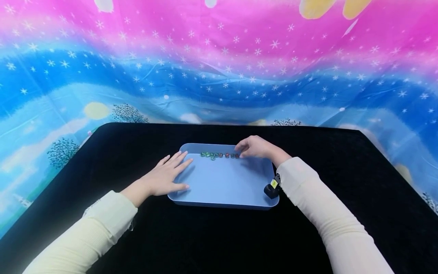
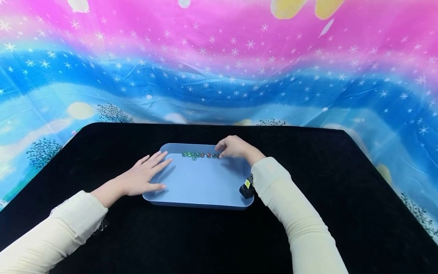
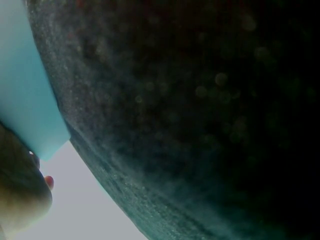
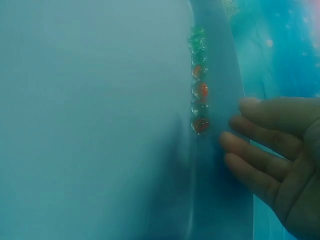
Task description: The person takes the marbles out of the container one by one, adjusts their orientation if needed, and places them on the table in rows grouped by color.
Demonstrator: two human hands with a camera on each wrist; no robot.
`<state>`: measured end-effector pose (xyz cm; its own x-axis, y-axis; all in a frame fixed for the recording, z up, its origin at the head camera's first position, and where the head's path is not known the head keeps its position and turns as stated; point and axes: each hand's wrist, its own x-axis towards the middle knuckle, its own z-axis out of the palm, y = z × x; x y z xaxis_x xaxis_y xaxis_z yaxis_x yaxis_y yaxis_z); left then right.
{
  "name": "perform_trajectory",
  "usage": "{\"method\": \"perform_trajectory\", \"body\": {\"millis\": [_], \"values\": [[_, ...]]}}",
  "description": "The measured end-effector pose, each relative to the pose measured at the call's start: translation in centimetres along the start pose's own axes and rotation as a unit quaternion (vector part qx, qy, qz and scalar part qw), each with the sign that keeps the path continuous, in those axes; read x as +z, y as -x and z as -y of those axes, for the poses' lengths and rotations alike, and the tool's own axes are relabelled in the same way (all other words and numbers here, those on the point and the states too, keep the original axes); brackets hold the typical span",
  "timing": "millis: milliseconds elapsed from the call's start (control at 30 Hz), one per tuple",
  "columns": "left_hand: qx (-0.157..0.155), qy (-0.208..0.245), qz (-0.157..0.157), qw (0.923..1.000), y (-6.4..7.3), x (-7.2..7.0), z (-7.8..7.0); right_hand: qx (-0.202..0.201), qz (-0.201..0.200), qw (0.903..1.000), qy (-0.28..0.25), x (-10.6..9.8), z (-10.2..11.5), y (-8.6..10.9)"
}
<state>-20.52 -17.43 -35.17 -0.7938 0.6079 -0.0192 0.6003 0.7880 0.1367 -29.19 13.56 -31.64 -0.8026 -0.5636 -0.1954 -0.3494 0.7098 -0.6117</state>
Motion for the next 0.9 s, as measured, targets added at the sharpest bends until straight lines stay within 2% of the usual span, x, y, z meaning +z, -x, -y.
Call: {"method": "perform_trajectory", "body": {"millis": [300, 633, 900], "values": [[0.0, -0.005, -0.003, 1.0, -0.02, -0.03, -0.04, -0.007, 0.007, 0.9993, 0.036, 0.32, 0.05, -0.33], [0.0, -0.002, -0.002, 1.0, -0.05, 0.01, -0.08, 0.007, 0.016, 0.9992, 0.036, 0.69, 0.2, -0.39], [-0.002, -0.006, 0.0, 1.0, -0.08, 0.08, -0.02, 0.016, 0.024, 0.9976, 0.062, 0.88, 0.18, -0.68]]}}
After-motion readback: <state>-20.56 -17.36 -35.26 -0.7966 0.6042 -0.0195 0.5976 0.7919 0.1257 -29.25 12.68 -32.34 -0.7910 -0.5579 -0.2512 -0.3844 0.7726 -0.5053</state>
